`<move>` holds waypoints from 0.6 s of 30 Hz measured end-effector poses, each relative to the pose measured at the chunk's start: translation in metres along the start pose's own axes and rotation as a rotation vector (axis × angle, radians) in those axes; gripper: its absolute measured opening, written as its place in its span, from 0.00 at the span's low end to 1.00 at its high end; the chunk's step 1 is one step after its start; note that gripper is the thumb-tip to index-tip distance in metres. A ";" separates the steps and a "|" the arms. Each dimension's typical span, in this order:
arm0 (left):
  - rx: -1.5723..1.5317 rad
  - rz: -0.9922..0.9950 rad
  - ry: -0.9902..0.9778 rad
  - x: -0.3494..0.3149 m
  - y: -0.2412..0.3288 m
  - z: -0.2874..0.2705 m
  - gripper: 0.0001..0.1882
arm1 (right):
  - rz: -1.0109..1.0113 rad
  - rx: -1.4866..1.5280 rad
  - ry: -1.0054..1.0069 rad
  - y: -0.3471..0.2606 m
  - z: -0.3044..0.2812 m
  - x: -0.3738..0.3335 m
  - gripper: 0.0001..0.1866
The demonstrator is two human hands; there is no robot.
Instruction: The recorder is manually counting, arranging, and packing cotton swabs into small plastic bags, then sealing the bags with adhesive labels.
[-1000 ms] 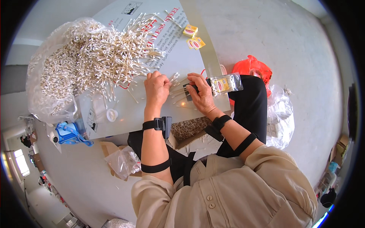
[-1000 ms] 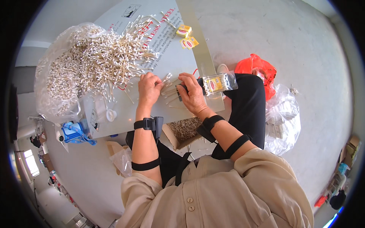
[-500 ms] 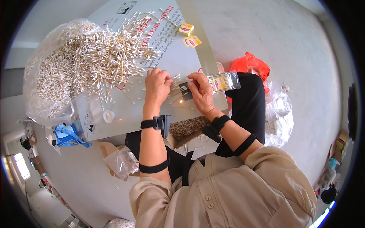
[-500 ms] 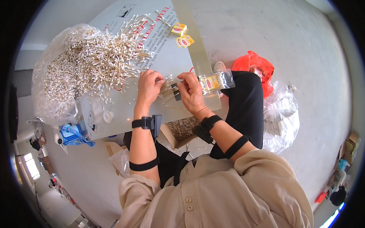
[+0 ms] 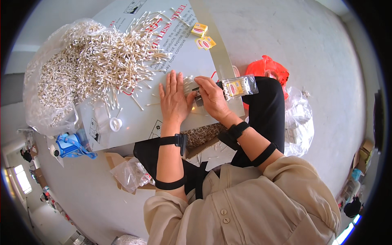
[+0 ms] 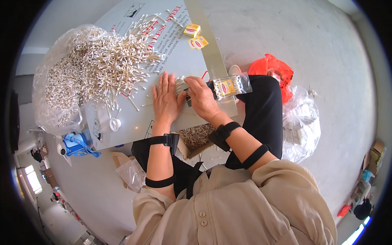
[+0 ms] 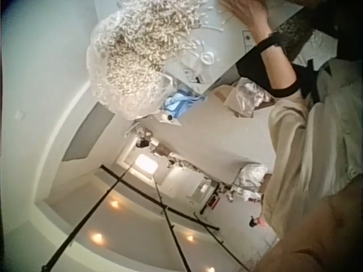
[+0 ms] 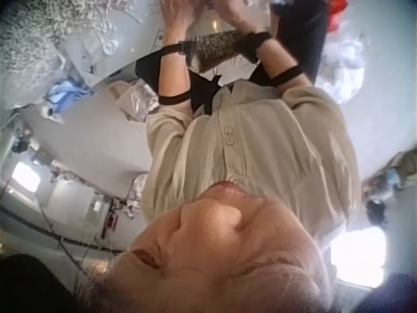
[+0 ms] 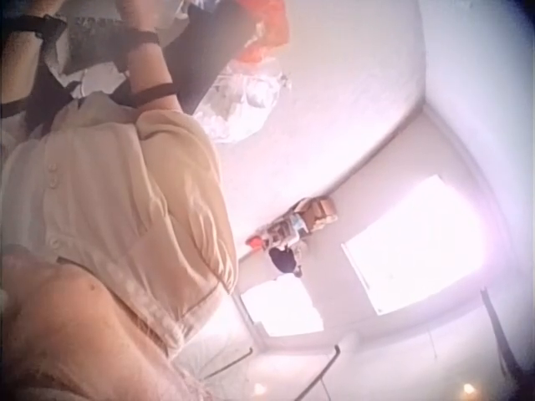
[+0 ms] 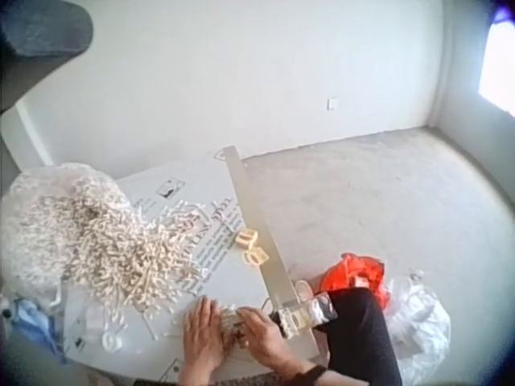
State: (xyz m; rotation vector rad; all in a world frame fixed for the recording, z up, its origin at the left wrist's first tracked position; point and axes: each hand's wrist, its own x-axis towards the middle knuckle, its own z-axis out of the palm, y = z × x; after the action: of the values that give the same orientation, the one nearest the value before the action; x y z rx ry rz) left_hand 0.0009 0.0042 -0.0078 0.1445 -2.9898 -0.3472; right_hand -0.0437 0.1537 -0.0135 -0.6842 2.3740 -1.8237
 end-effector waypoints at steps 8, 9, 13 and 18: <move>-0.190 -0.021 0.114 -0.019 -0.019 -0.002 0.27 | 0.022 0.133 0.106 0.002 -0.004 0.014 0.14; -0.283 -0.102 0.282 -0.021 -0.030 -0.006 0.25 | 0.009 0.109 0.088 0.002 -0.004 0.015 0.14; -0.053 -0.050 0.170 -0.023 -0.053 -0.036 0.16 | 0.038 0.192 0.094 0.009 -0.002 0.009 0.14; -0.065 -0.045 0.058 -0.027 -0.067 -0.050 0.14 | -0.112 -0.012 -0.024 0.008 -0.001 0.009 0.14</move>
State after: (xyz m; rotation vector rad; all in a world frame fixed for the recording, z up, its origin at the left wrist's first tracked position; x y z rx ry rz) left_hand 0.0398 -0.0686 0.0216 0.2115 -2.9182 -0.4376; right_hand -0.0548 0.1525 -0.0191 -0.8522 2.3786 -1.8334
